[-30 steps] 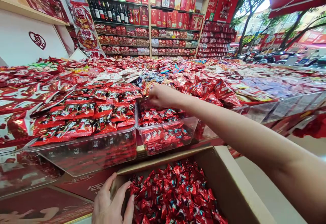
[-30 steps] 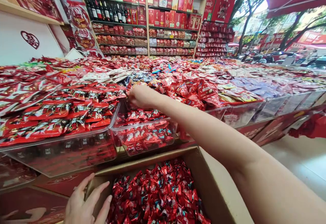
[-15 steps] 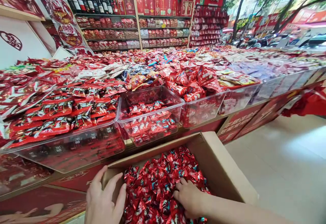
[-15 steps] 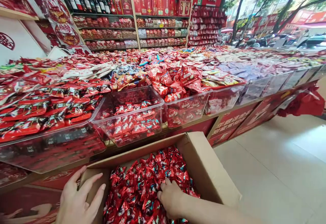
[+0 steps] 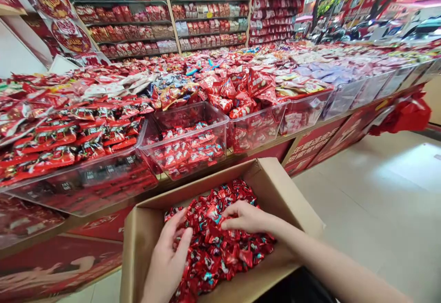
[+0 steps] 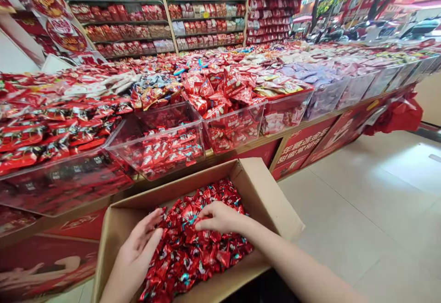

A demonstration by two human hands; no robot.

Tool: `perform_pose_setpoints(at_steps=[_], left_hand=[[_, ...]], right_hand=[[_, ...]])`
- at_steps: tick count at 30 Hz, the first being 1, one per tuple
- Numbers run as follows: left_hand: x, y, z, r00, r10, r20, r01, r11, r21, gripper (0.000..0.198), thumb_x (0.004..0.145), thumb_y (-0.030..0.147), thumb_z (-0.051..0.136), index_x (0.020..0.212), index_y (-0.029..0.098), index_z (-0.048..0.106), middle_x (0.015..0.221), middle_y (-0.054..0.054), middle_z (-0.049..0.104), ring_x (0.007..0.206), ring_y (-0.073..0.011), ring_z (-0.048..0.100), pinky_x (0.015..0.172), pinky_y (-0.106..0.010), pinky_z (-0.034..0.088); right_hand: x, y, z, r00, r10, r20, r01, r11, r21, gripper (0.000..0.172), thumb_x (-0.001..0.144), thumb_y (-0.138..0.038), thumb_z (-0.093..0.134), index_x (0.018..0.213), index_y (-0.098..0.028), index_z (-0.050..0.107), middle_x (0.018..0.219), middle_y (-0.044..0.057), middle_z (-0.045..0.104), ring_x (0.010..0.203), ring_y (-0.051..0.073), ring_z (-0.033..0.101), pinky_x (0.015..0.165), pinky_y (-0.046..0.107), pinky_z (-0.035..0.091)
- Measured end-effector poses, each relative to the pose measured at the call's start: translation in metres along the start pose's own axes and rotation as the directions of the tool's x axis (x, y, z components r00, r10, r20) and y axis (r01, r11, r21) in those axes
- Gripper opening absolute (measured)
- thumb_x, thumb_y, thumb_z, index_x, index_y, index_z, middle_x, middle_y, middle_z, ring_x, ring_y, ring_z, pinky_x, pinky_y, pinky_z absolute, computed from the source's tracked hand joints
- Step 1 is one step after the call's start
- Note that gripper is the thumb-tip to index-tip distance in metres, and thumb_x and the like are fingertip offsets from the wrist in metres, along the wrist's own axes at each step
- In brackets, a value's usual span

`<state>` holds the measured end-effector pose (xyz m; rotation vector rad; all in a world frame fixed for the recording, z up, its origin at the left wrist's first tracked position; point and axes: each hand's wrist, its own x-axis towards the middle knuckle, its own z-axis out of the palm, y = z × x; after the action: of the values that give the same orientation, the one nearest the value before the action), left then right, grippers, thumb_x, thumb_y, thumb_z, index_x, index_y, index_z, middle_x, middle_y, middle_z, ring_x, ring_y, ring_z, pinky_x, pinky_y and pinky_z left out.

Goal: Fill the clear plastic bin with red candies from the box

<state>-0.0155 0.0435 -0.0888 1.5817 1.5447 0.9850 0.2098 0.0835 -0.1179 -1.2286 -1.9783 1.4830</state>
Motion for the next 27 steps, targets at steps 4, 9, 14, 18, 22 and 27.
perform_pose_setpoints(at_steps=[4,9,14,18,22,27], left_hand=[[0.004,0.019,0.035,0.951,-0.217,0.22,0.291,0.865,-0.408,0.044,0.066,0.037,0.062,0.107,0.02,0.056,0.109,-0.006,0.062,0.102,-0.0199,0.054,0.088,-0.033,0.041],[0.006,0.022,0.045,0.932,-0.292,0.214,0.36,0.805,-0.471,0.02,0.062,0.033,0.067,0.074,0.018,0.065,0.075,-0.001,0.069,0.072,-0.0149,0.061,0.073,-0.027,0.045],[0.0,0.017,0.05,0.93,-0.341,0.14,0.359,0.754,-0.551,0.021,0.06,0.033,0.069,0.071,0.016,0.061,0.07,0.001,0.067,0.069,-0.0119,0.059,0.071,-0.025,0.044],[-0.003,0.022,0.053,0.93,-0.348,0.12,0.345,0.709,-0.615,0.033,0.064,0.034,0.066,0.092,0.019,0.055,0.083,-0.001,0.066,0.079,-0.0145,0.061,0.076,-0.03,0.046],[-0.004,0.023,0.05,0.941,-0.317,0.122,0.328,0.755,-0.567,0.043,0.061,0.033,0.067,0.101,0.021,0.053,0.091,-0.003,0.065,0.085,-0.016,0.06,0.076,-0.029,0.048],[-0.006,0.019,0.046,0.949,-0.301,0.099,0.309,0.808,-0.502,0.028,0.053,0.031,0.072,0.075,0.017,0.062,0.078,-0.003,0.066,0.081,-0.0165,0.061,0.077,-0.026,0.049]], right_hand=[[-0.011,-0.019,0.003,0.998,-0.052,0.033,0.047,0.988,0.147,0.031,0.071,-0.043,0.054,0.078,-0.015,0.063,0.063,-0.002,0.054,0.056,0.006,0.043,0.054,0.018,0.034],[-0.017,-0.021,0.011,0.998,-0.069,-0.007,0.07,0.986,0.15,0.03,0.074,-0.04,0.052,0.066,-0.013,0.059,0.053,-0.004,0.041,0.051,0.005,0.033,0.048,0.017,0.028],[-0.016,-0.016,0.018,0.992,-0.096,-0.079,0.111,0.97,0.217,0.026,0.071,-0.039,0.056,0.073,-0.013,0.062,0.062,-0.002,0.051,0.057,0.006,0.042,0.055,0.018,0.034],[-0.012,-0.016,0.026,0.978,0.012,-0.207,0.066,0.928,0.367,0.025,0.067,-0.038,0.061,0.069,-0.012,0.058,0.065,-0.001,0.054,0.059,0.007,0.046,0.057,0.02,0.037],[-0.008,-0.021,0.028,0.959,0.121,-0.257,0.061,0.796,0.603,0.029,0.068,-0.041,0.059,0.068,-0.013,0.051,0.058,-0.001,0.054,0.055,0.008,0.051,0.057,0.022,0.04],[-0.008,-0.03,0.024,0.952,0.127,-0.279,0.081,0.774,0.628,0.027,0.066,-0.035,0.063,0.073,-0.014,0.049,0.06,-0.004,0.052,0.053,0.006,0.048,0.053,0.02,0.039]])
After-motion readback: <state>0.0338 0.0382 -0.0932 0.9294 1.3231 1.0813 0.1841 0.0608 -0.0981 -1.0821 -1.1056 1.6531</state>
